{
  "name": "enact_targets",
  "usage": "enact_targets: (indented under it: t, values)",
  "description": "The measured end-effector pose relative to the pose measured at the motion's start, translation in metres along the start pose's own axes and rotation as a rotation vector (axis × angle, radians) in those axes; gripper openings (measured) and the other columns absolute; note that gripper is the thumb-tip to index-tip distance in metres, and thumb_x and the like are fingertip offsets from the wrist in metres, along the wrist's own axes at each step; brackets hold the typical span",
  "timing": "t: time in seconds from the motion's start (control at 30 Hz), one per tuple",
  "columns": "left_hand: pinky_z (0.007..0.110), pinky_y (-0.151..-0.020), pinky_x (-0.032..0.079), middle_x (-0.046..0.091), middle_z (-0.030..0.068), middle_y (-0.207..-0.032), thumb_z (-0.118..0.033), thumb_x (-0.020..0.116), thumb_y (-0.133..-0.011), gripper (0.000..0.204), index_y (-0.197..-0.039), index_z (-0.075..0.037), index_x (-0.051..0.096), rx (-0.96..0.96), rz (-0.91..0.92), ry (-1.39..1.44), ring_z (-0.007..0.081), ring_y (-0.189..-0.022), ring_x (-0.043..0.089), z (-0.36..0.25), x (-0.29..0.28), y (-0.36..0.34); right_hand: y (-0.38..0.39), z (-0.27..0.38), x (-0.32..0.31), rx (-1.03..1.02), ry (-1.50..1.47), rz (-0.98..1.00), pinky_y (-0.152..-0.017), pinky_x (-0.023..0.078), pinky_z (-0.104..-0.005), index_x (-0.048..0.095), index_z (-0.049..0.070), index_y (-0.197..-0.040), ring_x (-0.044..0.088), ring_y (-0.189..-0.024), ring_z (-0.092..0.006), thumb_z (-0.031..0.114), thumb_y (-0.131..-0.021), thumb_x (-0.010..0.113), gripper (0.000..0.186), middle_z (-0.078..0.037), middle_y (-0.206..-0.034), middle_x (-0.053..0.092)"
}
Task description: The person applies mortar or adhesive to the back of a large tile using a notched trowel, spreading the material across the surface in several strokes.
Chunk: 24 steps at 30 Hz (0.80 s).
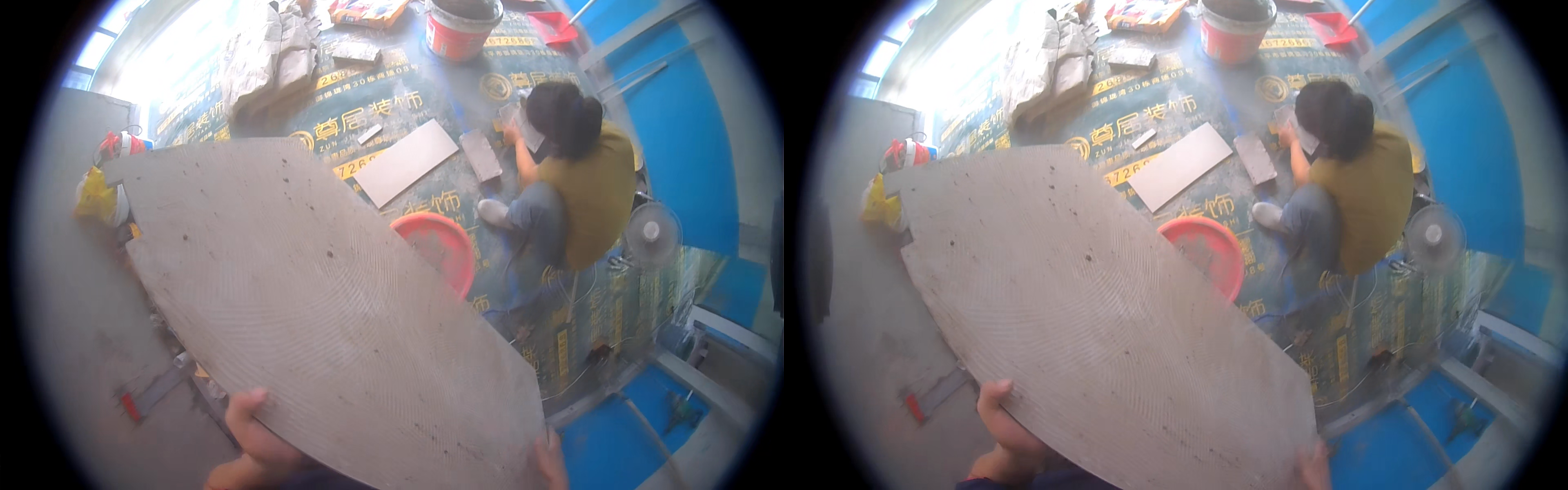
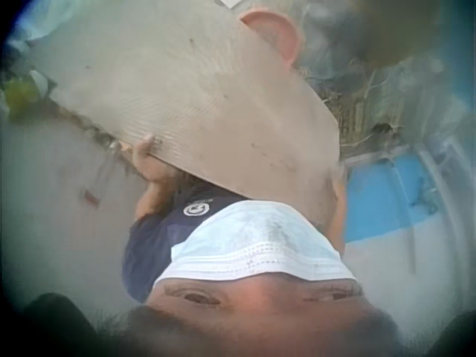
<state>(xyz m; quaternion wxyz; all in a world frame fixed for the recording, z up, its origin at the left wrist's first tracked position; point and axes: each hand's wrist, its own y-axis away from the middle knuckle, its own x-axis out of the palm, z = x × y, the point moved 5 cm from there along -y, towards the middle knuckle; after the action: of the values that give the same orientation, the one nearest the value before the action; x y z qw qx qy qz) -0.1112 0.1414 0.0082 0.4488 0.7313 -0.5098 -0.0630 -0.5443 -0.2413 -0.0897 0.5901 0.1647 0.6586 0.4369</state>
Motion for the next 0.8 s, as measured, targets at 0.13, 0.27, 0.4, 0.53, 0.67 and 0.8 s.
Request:
enact_targets:
  t: [0.13,0.27,0.4,0.53,0.67,0.8]
  values:
    - [0.049,-0.110,0.041,0.055,0.0192,-0.140,-0.020,0.053,-0.080,0.069,-0.144,0.004,0.042,0.048,0.064,-0.043,0.0377,-0.128,0.053,-0.003,-0.056,-0.009,-0.043,-0.116,0.059,0.488,-0.216,0.262,-0.117,0.033,-0.0439,0.040,-0.004,-0.149,0.044,-0.140,-0.0371,0.053,-0.102,0.046,0.074,-0.025,-0.149,0.047]
    - [0.051,-0.110,0.042,0.056,0.0200,-0.138,-0.015,0.053,-0.078,0.068,-0.142,0.006,0.042,0.119,0.041,-0.061,0.0385,-0.126,0.054,-0.009,-0.113,-0.022,-0.040,-0.149,0.104,0.714,-0.905,0.340,-0.112,0.038,-0.0482,0.046,-0.002,-0.146,0.050,-0.133,-0.0375,0.056,-0.104,0.041,0.072,-0.021,-0.143,0.053]
    - [0.052,-0.111,0.042,0.056,0.0215,-0.137,-0.012,0.053,-0.074,0.071,-0.141,0.008,0.042,0.163,0.053,-0.157,0.0403,-0.125,0.055,-0.018,-0.188,-0.035,0.002,-0.071,0.121,0.653,-1.073,0.253,-0.107,0.042,-0.0499,0.048,-0.002,-0.143,0.056,-0.125,-0.0350,0.053,-0.103,0.046,0.068,-0.021,-0.137,0.057]
    - [0.052,-0.112,0.042,0.054,0.0196,-0.139,-0.010,0.052,-0.070,0.076,-0.143,0.005,0.041,0.067,0.048,-0.117,0.0404,-0.128,0.052,-0.014,-0.198,-0.041,0.018,-0.097,0.158,0.791,-1.084,0.114,-0.104,0.044,-0.0476,0.050,-0.005,-0.140,0.058,-0.122,-0.0335,0.053,-0.102,0.049,0.069,-0.021,-0.135,0.059]
    - [0.052,-0.113,0.042,0.055,0.0197,-0.138,-0.010,0.052,-0.067,0.078,-0.143,0.005,0.042,-0.032,0.037,-0.127,0.0408,-0.128,0.052,-0.018,-0.203,-0.046,0.020,-0.141,0.202,0.736,-0.890,-0.022,-0.102,0.045,-0.0448,0.053,-0.009,-0.135,0.059,-0.120,-0.0318,0.055,-0.102,0.049,0.072,-0.021,-0.132,0.061]
    - [0.051,-0.113,0.042,0.057,0.0209,-0.136,-0.011,0.052,-0.067,0.077,-0.141,0.007,0.043,-0.010,0.044,-0.190,0.0408,-0.127,0.054,-0.028,-0.191,-0.057,0.003,-0.172,0.218,0.701,-0.725,-0.137,-0.100,0.046,-0.0420,0.057,-0.012,-0.130,0.061,-0.118,-0.0302,0.058,-0.101,0.048,0.076,-0.021,-0.130,0.063]
